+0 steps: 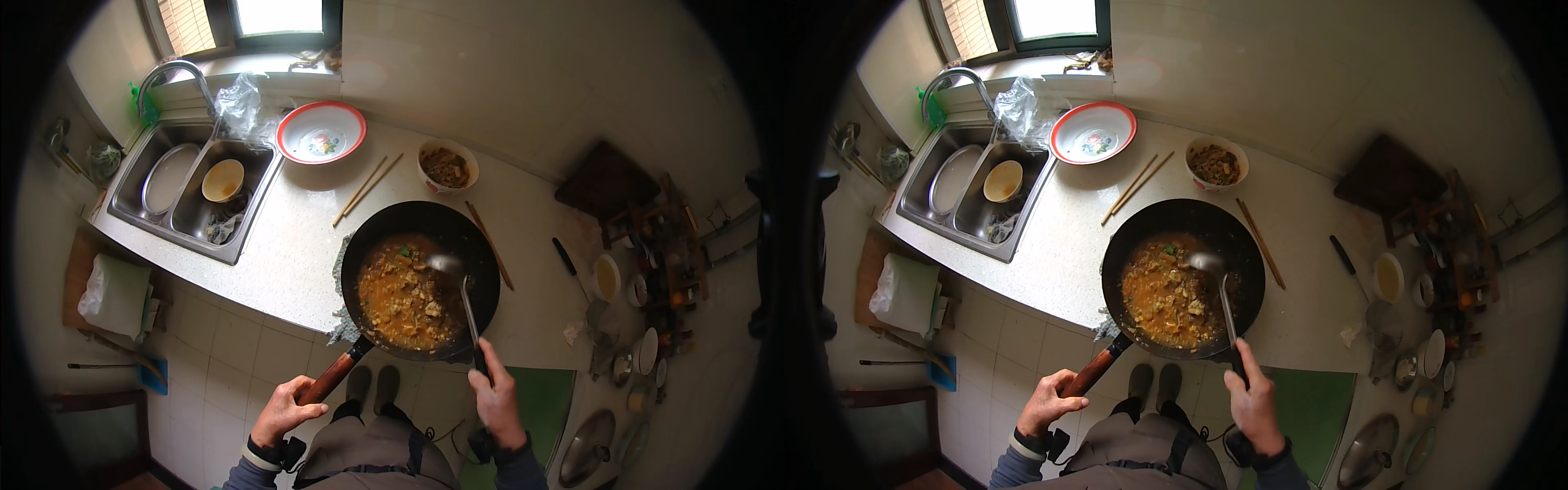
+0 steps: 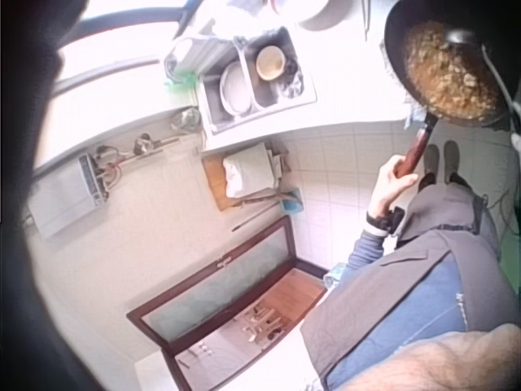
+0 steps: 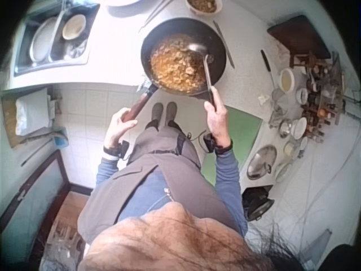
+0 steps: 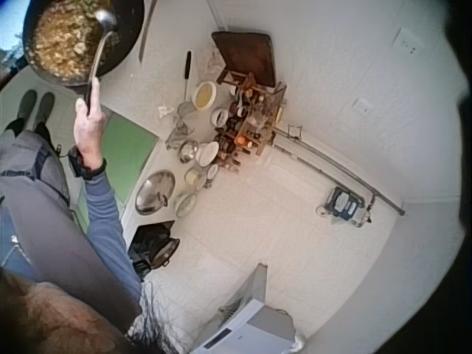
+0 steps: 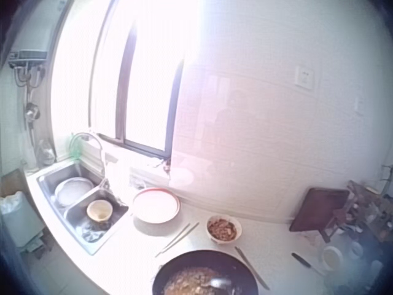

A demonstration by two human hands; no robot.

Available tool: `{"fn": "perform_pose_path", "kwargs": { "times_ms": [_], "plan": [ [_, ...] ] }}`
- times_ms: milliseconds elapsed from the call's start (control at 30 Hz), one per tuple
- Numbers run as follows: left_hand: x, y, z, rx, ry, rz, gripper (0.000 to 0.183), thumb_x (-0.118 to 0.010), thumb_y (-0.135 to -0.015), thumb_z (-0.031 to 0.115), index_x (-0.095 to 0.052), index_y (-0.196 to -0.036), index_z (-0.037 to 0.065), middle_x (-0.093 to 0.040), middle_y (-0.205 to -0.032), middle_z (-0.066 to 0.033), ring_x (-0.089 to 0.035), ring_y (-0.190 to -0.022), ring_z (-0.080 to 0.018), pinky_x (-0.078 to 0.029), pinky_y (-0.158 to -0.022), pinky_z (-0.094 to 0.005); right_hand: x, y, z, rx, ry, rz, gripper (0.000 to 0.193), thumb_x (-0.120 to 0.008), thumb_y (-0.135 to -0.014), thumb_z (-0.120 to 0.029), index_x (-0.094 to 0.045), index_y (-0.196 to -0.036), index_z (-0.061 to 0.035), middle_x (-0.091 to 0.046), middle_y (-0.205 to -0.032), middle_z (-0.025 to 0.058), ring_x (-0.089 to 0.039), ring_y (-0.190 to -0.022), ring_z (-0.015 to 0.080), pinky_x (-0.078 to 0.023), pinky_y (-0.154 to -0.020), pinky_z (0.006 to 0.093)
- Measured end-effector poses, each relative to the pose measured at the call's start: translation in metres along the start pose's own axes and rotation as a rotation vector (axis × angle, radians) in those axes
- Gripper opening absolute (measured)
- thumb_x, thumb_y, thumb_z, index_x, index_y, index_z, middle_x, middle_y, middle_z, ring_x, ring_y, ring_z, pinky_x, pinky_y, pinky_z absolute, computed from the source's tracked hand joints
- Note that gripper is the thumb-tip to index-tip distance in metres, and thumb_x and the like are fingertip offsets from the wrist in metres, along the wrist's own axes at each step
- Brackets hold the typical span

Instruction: The person wipes a dining table with a cloth, then moves to the kitchen to wash a cleaver at the sink and dry it. They then stir a simmering dish in a wok with a ladle and use chopsticks to transfer food into a bowl.

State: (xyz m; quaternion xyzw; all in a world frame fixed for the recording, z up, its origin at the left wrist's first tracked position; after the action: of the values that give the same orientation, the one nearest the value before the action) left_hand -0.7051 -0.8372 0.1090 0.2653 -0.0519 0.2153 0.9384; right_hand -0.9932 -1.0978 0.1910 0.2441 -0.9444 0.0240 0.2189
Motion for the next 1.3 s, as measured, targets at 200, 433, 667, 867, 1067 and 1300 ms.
{"fn": "perform_pose_path", "kwargs": {
  "times_ms": [200, 433, 667, 867, 1067, 1300],
  "plan": [
    [-0.001, 0.004, 0.000, 0.001, 0.045, 0.015, 0.045, -0.090, -0.079, 0.021, -0.070, -0.112, -0.003, -0.066, -0.089, -0.0038, -0.061, -0.082, -0.0119, -0.052, -0.075, -0.0293, -0.031, -0.042, 0.020, -0.263, -0.343, -0.087, 0.066, -0.056, -0.103, -0.005, -0.039, -0.166, -0.0033, -0.050, -0.075, -0.0039, -0.041, -0.057, 0.0042, -0.034, -0.051, 0.0240],
    [0.011, 0.002, 0.007, -0.043, 0.074, 0.038, 0.043, -0.091, -0.079, 0.014, -0.069, -0.113, -0.004, -0.069, -0.091, -0.0047, -0.065, -0.085, -0.0120, -0.054, -0.077, -0.0295, -0.023, -0.004, 0.015, -0.297, -0.218, -0.209, 0.063, -0.059, -0.103, -0.006, -0.044, -0.164, -0.0032, -0.057, -0.085, -0.0015, -0.049, -0.068, 0.0060, -0.041, -0.061, 0.0260],
    [0.047, -0.014, 0.023, -0.110, 0.108, 0.096, 0.043, -0.091, -0.077, 0.007, -0.067, -0.111, -0.004, -0.072, -0.096, -0.0087, -0.069, -0.089, -0.0146, -0.058, -0.080, -0.0314, -0.038, -0.045, 0.004, -0.291, -0.425, -0.144, 0.064, -0.058, -0.104, -0.006, -0.040, -0.165, -0.0033, -0.052, -0.082, -0.0040, -0.046, -0.068, 0.0040, -0.039, -0.059, 0.0232],
    [0.071, -0.029, 0.036, -0.196, -0.019, 0.163, 0.043, -0.092, -0.076, 0.005, -0.066, -0.110, -0.002, -0.071, -0.093, -0.0070, -0.068, -0.086, -0.0146, -0.057, -0.079, -0.0311, -0.069, -0.045, 0.005, -0.191, -0.182, -0.294, 0.060, -0.062, -0.102, -0.008, -0.048, -0.160, -0.0051, -0.056, -0.082, -0.0011, -0.051, -0.070, 0.0081, -0.045, -0.064, 0.0276],
    [0.072, 0.013, 0.079, -0.493, -0.442, 0.522, 0.060, -0.095, -0.067, 0.004, -0.065, -0.119, 0.001, -0.071, -0.106, -0.0126, -0.069, -0.099, -0.0246, -0.057, -0.086, -0.0386, -0.024, -0.003, 0.002, 0.105, 0.208, -0.136, 0.060, -0.066, -0.096, -0.004, -0.052, -0.154, 0.0003, -0.068, -0.091, 0.0179, -0.065, -0.077, 0.0153, -0.054, -0.073, 0.0333],
    [-0.018, 0.048, 0.128, -0.689, -0.041, 0.142, 0.038, -0.081, -0.091, 0.008, -0.069, -0.126, -0.001, -0.070, -0.112, -0.0131, -0.069, -0.104, -0.0266, -0.054, -0.092, -0.0385, -0.024, 0.013, 0.040, -0.032, -0.113, -0.016, 0.042, -0.062, -0.102, -0.010, -0.056, -0.142, 0.0037, -0.067, -0.088, 0.0117, -0.061, -0.065, 0.0170, -0.050, -0.061, 0.0313]
  ]
}}
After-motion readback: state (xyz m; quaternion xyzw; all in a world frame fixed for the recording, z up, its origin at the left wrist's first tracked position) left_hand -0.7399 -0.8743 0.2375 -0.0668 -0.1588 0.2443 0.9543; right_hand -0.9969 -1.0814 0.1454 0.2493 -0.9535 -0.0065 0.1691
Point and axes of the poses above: each hand's wrist, its own y-axis away from the middle knuckle, its own x-axis out of the back of the hand, z = x × y, the point moved 10 cm from there along -y, towards the middle knuckle
